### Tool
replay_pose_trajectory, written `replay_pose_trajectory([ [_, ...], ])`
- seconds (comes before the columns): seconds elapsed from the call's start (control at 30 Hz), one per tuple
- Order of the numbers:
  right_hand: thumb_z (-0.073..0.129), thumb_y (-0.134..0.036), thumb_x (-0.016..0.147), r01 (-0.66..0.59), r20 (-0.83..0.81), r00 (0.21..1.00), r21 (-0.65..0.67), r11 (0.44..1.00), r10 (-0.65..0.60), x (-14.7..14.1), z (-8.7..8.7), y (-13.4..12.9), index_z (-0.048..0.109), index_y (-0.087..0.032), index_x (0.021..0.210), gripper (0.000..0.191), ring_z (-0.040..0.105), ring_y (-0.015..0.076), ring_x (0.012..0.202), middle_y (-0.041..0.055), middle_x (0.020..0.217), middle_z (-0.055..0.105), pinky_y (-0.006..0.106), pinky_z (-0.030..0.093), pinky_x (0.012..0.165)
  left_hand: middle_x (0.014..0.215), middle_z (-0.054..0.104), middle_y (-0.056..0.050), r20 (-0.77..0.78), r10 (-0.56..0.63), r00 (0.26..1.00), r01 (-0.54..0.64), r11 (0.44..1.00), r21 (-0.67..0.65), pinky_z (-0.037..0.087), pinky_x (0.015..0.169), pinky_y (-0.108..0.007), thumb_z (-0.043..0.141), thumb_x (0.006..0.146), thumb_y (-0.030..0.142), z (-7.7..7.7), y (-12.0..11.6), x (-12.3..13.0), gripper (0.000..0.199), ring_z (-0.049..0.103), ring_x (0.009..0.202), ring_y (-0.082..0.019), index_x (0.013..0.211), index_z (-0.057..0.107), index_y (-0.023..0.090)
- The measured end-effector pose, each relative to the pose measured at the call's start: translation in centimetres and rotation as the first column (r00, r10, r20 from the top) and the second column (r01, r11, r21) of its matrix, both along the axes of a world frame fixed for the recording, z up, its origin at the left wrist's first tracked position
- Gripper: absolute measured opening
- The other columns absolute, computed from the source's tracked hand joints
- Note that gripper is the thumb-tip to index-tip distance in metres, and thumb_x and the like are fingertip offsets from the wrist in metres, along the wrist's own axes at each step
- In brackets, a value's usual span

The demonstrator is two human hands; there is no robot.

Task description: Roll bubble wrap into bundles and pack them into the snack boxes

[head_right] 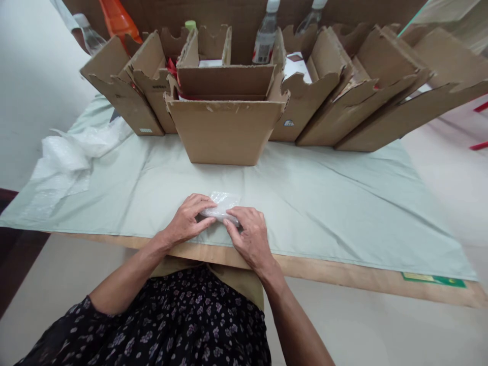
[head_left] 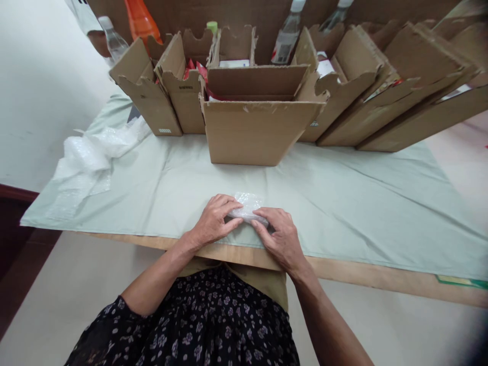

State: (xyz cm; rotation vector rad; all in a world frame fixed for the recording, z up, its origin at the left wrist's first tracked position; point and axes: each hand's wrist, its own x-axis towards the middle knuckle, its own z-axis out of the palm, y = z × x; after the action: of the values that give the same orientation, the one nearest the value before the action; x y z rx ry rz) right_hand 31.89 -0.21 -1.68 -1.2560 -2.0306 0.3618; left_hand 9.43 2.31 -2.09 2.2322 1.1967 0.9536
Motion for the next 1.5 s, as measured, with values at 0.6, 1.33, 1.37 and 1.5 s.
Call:
replay_pose_trajectory([
  [0.6, 0.058, -0.036, 0.103, 0.081, 0.020, 0.997, -0.047, 0.996, -0.080, 0.7, -0.3, -0.2, 0.070, -0.023, 0.124, 0.027, 0.068, 0.0261, 0.102, 0.0090, 0.110, 0.077, 0.044, 0.051, 0.093, 0.097, 0.077, -0.009, 0.024, 0.040, 0.999, -0.040, 0.999, 0.011, 0.054, 0.088, -0.043, 0.072, 0.094, 0.037, 0.2, 0.2, -0.1, 0.022, 0.067, 0.094, -0.025, 0.107, 0.075, 0.020],
  [1.33, 0.062, -0.043, 0.101, 0.130, -0.209, 0.962, -0.217, 0.968, -0.176, 0.9, 1.3, 1.1, 0.075, -0.023, 0.110, 0.025, 0.074, 0.0237, 0.088, 0.0059, 0.101, 0.080, 0.037, 0.059, 0.080, 0.122, 0.070, -0.013, 0.315, 0.303, 0.899, -0.139, 0.882, -0.451, 0.062, 0.086, -0.037, 0.071, 0.093, 0.037, 1.8, -1.6, -0.5, 0.057, 0.071, 0.098, -0.021, 0.145, 0.053, 0.021],
  [1.37, 0.063, -0.043, 0.100, 0.114, -0.246, 0.952, -0.260, 0.959, -0.180, 0.8, 1.8, 1.2, 0.075, -0.023, 0.110, 0.025, 0.074, 0.0231, 0.088, 0.0055, 0.101, 0.080, 0.036, 0.059, 0.080, 0.122, 0.071, -0.013, 0.334, 0.292, 0.896, -0.084, 0.851, -0.518, 0.062, 0.087, -0.038, 0.072, 0.093, 0.038, 2.1, -1.5, -0.5, 0.058, 0.072, 0.099, -0.023, 0.145, 0.054, 0.020],
  [1.5, 0.066, -0.041, 0.096, 0.018, -0.326, 0.936, -0.337, 0.941, -0.134, 0.1, 3.5, 1.9, 0.077, -0.023, 0.105, 0.023, 0.074, 0.0218, 0.090, 0.0040, 0.100, 0.080, 0.032, 0.058, 0.084, 0.124, 0.073, -0.012, 0.430, 0.180, 0.885, 0.158, 0.752, -0.640, 0.059, 0.102, -0.046, 0.067, 0.095, 0.036, 4.0, -0.6, 0.2, 0.045, 0.071, 0.113, -0.027, 0.137, 0.061, 0.021],
])
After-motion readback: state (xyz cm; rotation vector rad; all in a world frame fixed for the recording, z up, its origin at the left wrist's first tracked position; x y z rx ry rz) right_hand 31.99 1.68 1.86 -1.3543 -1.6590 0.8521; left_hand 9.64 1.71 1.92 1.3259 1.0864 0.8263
